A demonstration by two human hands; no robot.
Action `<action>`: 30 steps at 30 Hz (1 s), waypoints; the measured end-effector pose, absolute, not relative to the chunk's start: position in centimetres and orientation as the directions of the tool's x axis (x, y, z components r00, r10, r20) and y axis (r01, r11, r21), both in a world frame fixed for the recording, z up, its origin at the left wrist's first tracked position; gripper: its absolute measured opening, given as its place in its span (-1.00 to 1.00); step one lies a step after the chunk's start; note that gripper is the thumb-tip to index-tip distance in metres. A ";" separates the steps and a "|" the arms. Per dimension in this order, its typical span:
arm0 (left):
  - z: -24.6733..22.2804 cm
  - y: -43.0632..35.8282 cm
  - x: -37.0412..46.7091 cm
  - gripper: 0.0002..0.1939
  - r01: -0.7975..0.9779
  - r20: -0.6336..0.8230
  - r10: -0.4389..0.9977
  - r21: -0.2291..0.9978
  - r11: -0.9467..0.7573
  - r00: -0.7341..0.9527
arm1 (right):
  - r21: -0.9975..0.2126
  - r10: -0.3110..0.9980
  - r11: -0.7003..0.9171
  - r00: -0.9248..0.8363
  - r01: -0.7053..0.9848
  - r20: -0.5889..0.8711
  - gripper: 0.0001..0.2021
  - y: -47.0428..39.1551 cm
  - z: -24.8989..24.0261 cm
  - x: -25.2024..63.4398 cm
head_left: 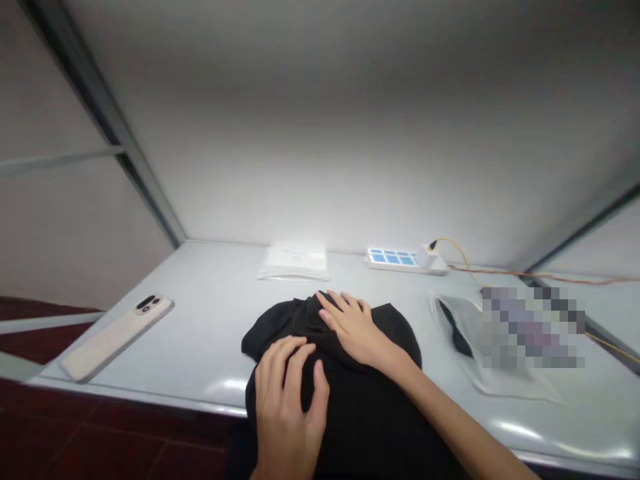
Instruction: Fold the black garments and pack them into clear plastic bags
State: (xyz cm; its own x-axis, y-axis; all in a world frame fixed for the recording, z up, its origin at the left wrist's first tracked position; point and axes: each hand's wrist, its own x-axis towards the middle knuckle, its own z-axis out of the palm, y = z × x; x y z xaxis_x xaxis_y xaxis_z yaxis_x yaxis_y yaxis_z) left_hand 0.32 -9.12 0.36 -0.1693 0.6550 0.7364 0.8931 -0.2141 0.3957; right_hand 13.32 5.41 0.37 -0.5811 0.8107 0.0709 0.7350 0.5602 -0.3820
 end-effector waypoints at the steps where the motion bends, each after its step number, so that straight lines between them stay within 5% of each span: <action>1: 0.6 -9.2 0.6 -0.75 0.891 0.747 0.646 0.390 -0.234 -0.157 | -0.385 0.801 0.567 -0.596 0.728 0.054 -0.49 5.6 0.5 13.5; 6: 0.4 -7.3 4.7 -0.32 0.966 0.564 0.825 0.192 -0.173 0.036 | -0.362 0.900 0.419 -0.433 0.833 0.047 -0.46 7.4 1.9 16.0; 8: -0.4 -5.8 6.0 -0.37 0.983 0.500 0.865 0.143 -0.116 0.030 | -0.350 0.917 0.372 -0.398 0.860 -0.003 -0.45 8.1 2.4 17.1; 11: -1.3 -4.1 6.1 -0.61 0.981 0.491 0.868 0.129 -0.147 0.066 | -0.495 0.900 0.313 -0.419 0.811 -0.117 -0.49 8.7 2.7 18.3; 15: -0.5 -3.7 3.1 -0.69 0.843 0.607 0.789 0.375 -0.387 0.092 | -0.730 0.874 0.320 -0.485 0.604 -0.018 -0.45 8.6 3.3 19.6; 19: 0.6 -5.3 -0.7 -0.67 0.504 0.697 0.717 0.626 -0.595 -0.019 | -0.734 0.710 0.579 -0.662 0.354 0.241 -0.30 6.8 4.6 20.2; 22: -0.2 -7.1 -1.9 -0.73 0.441 0.626 0.742 0.751 -0.491 -0.241 | -0.799 0.679 0.543 -0.695 0.260 0.235 -0.33 4.9 4.8 19.3; 26: -1.5 -7.9 -1.5 -0.67 0.407 0.421 0.670 0.893 -0.190 -0.611 | -0.922 0.773 0.339 -0.614 0.190 0.158 -0.62 3.4 3.8 16.7; 30: -0.7 -6.0 -2.2 -0.62 0.380 0.346 0.552 0.923 -0.056 -0.759 | -0.936 0.850 0.300 -0.497 0.187 0.174 -0.55 4.3 3.9 13.5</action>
